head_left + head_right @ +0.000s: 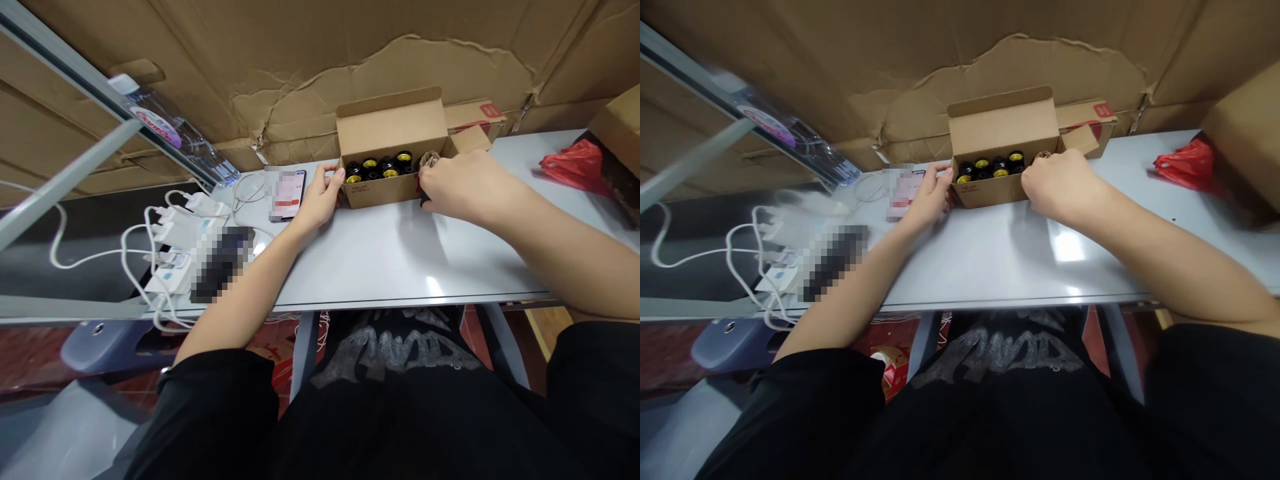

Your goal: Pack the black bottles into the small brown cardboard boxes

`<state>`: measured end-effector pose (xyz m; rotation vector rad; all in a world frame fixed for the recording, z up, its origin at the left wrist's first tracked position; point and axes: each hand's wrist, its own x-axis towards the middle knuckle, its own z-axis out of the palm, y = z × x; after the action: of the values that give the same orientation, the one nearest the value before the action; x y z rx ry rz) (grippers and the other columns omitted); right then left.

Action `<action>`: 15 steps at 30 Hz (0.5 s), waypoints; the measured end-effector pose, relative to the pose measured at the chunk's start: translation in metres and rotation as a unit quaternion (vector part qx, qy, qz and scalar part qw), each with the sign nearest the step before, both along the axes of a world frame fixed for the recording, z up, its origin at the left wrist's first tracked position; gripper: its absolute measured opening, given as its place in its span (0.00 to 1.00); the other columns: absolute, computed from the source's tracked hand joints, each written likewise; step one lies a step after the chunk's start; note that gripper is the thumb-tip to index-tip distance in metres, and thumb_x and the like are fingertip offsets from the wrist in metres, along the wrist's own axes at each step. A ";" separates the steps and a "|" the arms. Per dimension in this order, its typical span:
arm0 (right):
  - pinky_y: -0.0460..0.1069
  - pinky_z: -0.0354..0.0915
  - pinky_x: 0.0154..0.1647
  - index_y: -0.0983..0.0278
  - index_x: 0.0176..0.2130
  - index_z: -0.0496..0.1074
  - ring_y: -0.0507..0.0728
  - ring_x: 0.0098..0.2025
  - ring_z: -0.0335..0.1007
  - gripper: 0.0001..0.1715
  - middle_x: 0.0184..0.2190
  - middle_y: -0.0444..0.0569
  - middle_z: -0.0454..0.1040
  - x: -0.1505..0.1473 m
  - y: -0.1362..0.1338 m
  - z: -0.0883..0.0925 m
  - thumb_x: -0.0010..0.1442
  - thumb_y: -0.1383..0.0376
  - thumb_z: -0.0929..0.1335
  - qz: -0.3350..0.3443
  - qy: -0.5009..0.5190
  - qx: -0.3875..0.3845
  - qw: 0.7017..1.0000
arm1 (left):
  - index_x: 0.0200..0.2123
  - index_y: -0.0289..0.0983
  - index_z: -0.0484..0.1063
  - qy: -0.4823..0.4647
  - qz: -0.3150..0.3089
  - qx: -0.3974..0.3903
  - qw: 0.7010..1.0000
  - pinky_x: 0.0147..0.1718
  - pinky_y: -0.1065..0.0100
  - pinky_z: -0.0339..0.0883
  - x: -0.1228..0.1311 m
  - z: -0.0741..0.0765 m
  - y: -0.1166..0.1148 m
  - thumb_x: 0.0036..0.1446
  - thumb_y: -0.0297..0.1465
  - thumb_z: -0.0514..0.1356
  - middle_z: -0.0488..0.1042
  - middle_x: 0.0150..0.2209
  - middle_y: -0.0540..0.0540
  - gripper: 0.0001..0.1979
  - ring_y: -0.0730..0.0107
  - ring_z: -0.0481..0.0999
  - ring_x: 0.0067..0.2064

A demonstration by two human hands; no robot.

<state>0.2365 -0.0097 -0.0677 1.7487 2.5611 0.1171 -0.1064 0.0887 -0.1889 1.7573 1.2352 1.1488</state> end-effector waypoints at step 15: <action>0.65 0.75 0.46 0.67 0.70 0.83 0.78 0.48 0.88 0.26 0.52 0.71 0.89 -0.011 0.001 0.003 0.80 0.60 0.75 -0.026 -0.069 -0.012 0.997 | 0.64 0.46 0.78 0.004 -0.002 -0.002 1.000 0.42 0.58 0.81 -0.001 0.000 -0.001 0.67 0.87 0.59 0.78 0.35 0.50 0.53 0.63 0.80 0.33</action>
<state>0.2257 -0.0092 -0.0644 1.7322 2.4102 0.1971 -0.1070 0.0878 -0.1888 1.7631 1.2375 1.1373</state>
